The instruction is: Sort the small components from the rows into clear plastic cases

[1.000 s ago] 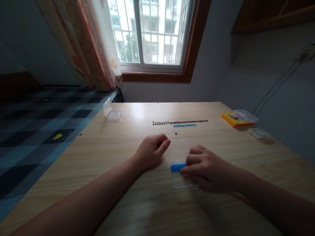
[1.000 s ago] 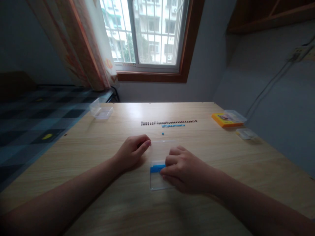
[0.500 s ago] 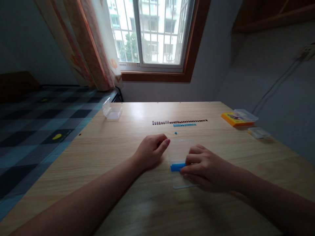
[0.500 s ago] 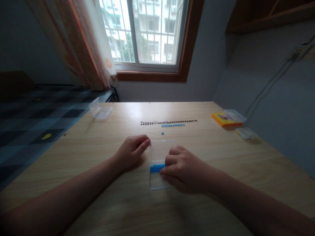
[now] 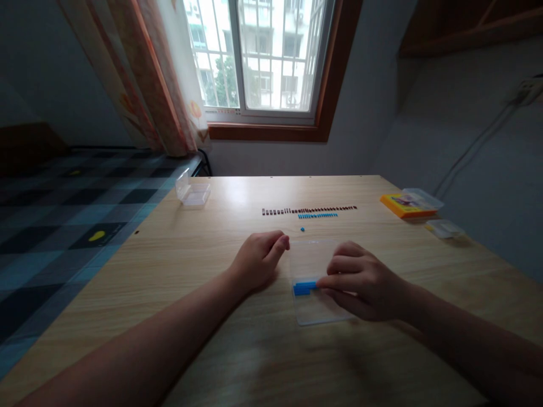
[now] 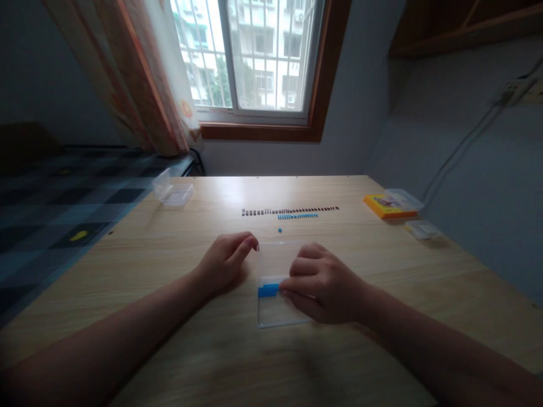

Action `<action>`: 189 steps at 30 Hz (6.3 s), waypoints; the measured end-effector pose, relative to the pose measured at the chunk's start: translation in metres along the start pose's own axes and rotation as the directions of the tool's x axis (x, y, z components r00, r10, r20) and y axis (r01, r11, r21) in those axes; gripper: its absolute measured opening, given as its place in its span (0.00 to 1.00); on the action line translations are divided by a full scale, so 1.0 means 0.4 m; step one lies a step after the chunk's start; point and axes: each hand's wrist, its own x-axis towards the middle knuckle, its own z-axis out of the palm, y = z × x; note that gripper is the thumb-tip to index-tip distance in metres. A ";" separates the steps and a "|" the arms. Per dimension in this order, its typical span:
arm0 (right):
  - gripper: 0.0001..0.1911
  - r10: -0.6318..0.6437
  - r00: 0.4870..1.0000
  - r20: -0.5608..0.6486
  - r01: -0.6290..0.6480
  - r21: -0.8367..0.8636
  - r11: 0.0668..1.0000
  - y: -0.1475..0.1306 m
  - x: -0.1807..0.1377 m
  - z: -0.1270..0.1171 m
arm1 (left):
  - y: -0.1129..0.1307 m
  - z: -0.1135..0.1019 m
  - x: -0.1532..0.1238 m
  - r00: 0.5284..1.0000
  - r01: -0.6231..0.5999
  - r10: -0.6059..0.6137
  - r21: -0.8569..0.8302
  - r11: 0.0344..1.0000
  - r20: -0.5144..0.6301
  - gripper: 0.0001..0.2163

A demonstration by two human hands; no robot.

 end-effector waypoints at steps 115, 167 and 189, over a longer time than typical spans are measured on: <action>0.11 0.210 0.957 0.201 -0.214 -0.002 0.977 -0.018 -0.013 0.026 | 0.013 0.001 0.003 0.996 -0.023 0.021 0.029 0.999 0.089 0.17; 0.11 0.203 0.960 0.194 -0.202 -0.026 0.979 -0.037 -0.004 0.037 | 0.017 -0.003 -0.001 0.992 -0.064 0.062 0.020 0.998 0.108 0.18; 0.11 0.464 0.750 -0.471 -0.508 0.038 0.861 0.182 -0.067 0.021 | 0.005 -0.005 0.004 0.993 -0.033 0.030 0.026 0.999 0.113 0.19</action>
